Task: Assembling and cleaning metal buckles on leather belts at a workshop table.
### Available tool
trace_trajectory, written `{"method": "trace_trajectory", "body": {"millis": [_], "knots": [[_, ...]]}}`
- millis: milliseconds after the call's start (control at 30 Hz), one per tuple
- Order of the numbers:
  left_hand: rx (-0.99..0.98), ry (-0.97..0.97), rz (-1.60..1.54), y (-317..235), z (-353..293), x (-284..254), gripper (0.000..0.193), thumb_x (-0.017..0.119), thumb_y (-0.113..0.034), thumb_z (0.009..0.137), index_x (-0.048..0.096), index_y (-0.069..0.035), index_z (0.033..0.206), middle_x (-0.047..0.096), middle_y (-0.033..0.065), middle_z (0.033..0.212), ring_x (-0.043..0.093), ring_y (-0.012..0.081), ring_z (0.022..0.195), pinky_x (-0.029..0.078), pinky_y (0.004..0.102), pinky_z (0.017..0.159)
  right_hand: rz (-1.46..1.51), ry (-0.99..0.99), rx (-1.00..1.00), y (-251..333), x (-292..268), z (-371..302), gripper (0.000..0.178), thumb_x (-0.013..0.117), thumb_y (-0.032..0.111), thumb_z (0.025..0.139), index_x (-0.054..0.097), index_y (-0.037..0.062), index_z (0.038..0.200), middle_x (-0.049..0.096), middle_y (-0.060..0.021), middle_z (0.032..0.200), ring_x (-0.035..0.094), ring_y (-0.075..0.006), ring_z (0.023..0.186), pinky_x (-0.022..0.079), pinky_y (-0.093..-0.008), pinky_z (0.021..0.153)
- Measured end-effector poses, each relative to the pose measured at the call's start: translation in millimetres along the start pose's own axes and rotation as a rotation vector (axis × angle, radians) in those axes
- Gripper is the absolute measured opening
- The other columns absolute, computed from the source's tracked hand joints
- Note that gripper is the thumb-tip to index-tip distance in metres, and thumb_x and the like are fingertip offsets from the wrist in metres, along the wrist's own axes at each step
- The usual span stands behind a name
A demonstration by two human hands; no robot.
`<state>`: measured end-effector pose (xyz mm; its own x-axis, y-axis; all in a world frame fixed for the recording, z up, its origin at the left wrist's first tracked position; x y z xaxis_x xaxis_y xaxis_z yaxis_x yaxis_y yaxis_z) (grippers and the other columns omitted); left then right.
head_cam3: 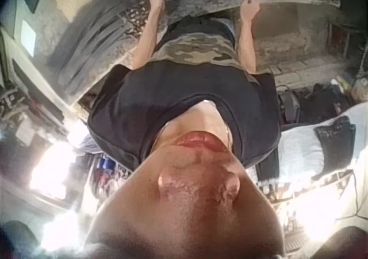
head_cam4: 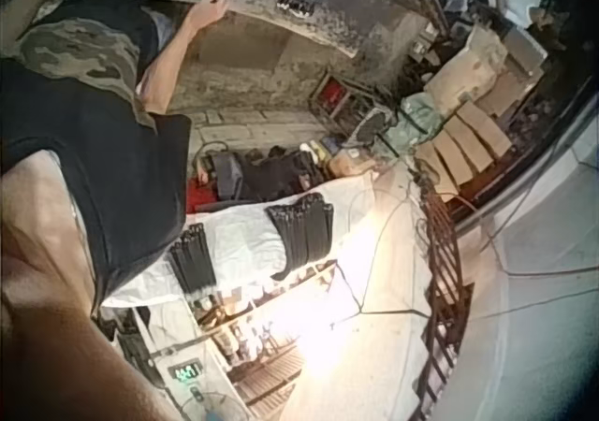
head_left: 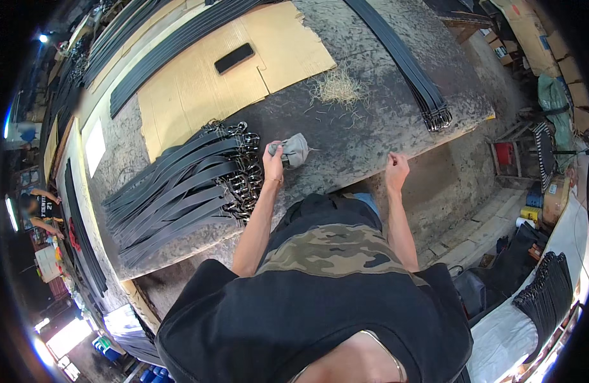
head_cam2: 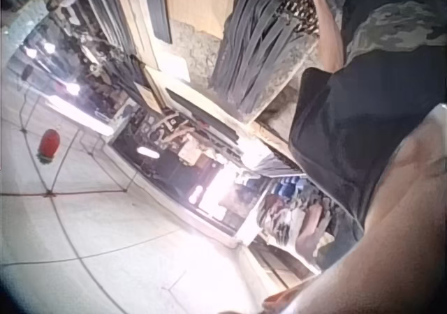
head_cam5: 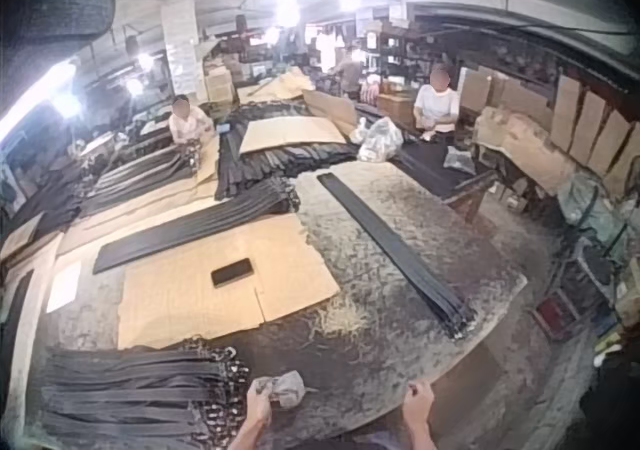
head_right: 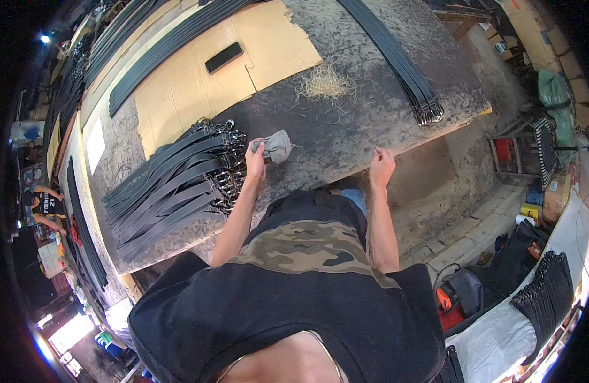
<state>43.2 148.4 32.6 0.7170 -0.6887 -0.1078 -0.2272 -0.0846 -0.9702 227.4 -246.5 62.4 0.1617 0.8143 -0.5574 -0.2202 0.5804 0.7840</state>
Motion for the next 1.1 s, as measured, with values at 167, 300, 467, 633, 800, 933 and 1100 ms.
{"method": "trace_trajectory", "body": {"millis": [167, 300, 467, 633, 800, 933, 1100], "knots": [[-0.476, -0.073, -0.765, 32.0, -33.6, 9.9, 0.027, 0.037, -0.027, 0.1, 0.05, -0.015, 0.121, 0.055, 0.0097, 0.123, 0.055, 0.0282, 0.112, 0.046, 0.0499, 0.093, -0.183, 0.283, 0.017, -16.7, 32.9, -6.3, 0.014, 0.063, 0.006, 0.084, 0.066, -0.0016, 0.095, 0.064, -0.0124, 0.08, 0.064, -0.0233, 0.074, 0.049, -0.0335, 0.068], [-0.531, 0.107, -1.022, 3.2, -43.8, 40.7, 0.039, 0.033, -0.034, 0.1, 0.044, -0.016, 0.132, 0.045, 0.0104, 0.138, 0.043, 0.0303, 0.127, 0.039, 0.0504, 0.102, 0.11, 0.154, 0.319, -45.2, 28.1, -1.2, 0.015, 0.062, 0.008, 0.086, 0.066, -0.0015, 0.097, 0.066, -0.0106, 0.084, 0.063, -0.02, 0.072, 0.05, -0.0331, 0.07], [-0.47, 0.243, -1.123, -15.2, -39.1, 77.6, 0.033, 0.047, -0.014, 0.094, 0.048, -0.015, 0.127, 0.051, 0.0079, 0.132, 0.05, 0.027, 0.121, 0.042, 0.0451, 0.1, 0.788, 0.303, 0.807, -67.0, 66.6, -5.9, 0.021, 0.06, 0.008, 0.09, 0.06, -0.0024, 0.109, 0.065, -0.0083, 0.086, 0.061, -0.0144, 0.071, 0.051, -0.0277, 0.069], [-0.439, 0.199, -0.982, -34.9, -66.2, 103.2, 0.044, 0.051, 0.0, 0.082, 0.05, -0.014, 0.123, 0.055, 0.0101, 0.125, 0.055, 0.026, 0.115, 0.047, 0.0427, 0.095, 1.175, 0.523, 1.021, -16.3, 81.7, -10.4, 0.016, 0.06, 0.009, 0.091, 0.058, 0.0007, 0.105, 0.064, -0.0086, 0.092, 0.061, -0.0144, 0.078, 0.053, -0.0266, 0.07], [-0.342, 0.186, -0.561, 4.0, -81.8, 101.7, 0.017, 0.055, -0.01, 0.084, 0.065, -0.006, 0.097, 0.062, 0.0039, 0.087, 0.059, 0.0156, 0.085, 0.049, 0.0301, 0.074, 1.317, 0.588, 0.939, -52.0, 64.0, -4.5, 0.011, 0.059, 0.007, 0.091, 0.059, 0.0015, 0.1, 0.063, -0.0083, 0.09, 0.059, -0.0149, 0.075, 0.051, -0.028, 0.067], [-0.114, -0.029, -0.13, -15.3, -94.0, 16.1, 0.04, 0.053, -0.038, 0.093, 0.067, -0.001, 0.09, 0.064, 0.0062, 0.082, 0.057, 0.016, 0.077, 0.045, 0.0311, 0.072, 1.205, 0.547, 1.031, -111.6, 32.1, -8.9, 0.017, 0.06, 0.014, 0.093, 0.058, 0.0042, 0.106, 0.064, -0.006, 0.094, 0.059, -0.013, 0.077, 0.051, -0.0284, 0.072], [-0.003, -0.319, 0.885, -79.3, -121.6, -90.1, 0.037, 0.067, -0.04, 0.078, 0.067, -0.008, 0.096, 0.067, 0.0179, 0.093, 0.064, 0.0351, 0.089, 0.05, 0.0418, 0.076, 1.119, 0.611, 1.051, -150.8, 10.0, -9.8, 0.012, 0.057, 0.014, 0.094, 0.059, 0.0063, 0.103, 0.065, -0.0045, 0.093, 0.059, -0.0121, 0.077, 0.051, -0.027, 0.071]]}}
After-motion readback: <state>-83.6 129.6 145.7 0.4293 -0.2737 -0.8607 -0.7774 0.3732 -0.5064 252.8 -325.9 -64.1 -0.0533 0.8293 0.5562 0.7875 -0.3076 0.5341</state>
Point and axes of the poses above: each hand's wrist, its own z-axis towards the middle knuckle, its own x-axis out of the palm, y = z × x, the point moved 9 cm from there along z, towards the middle knuckle
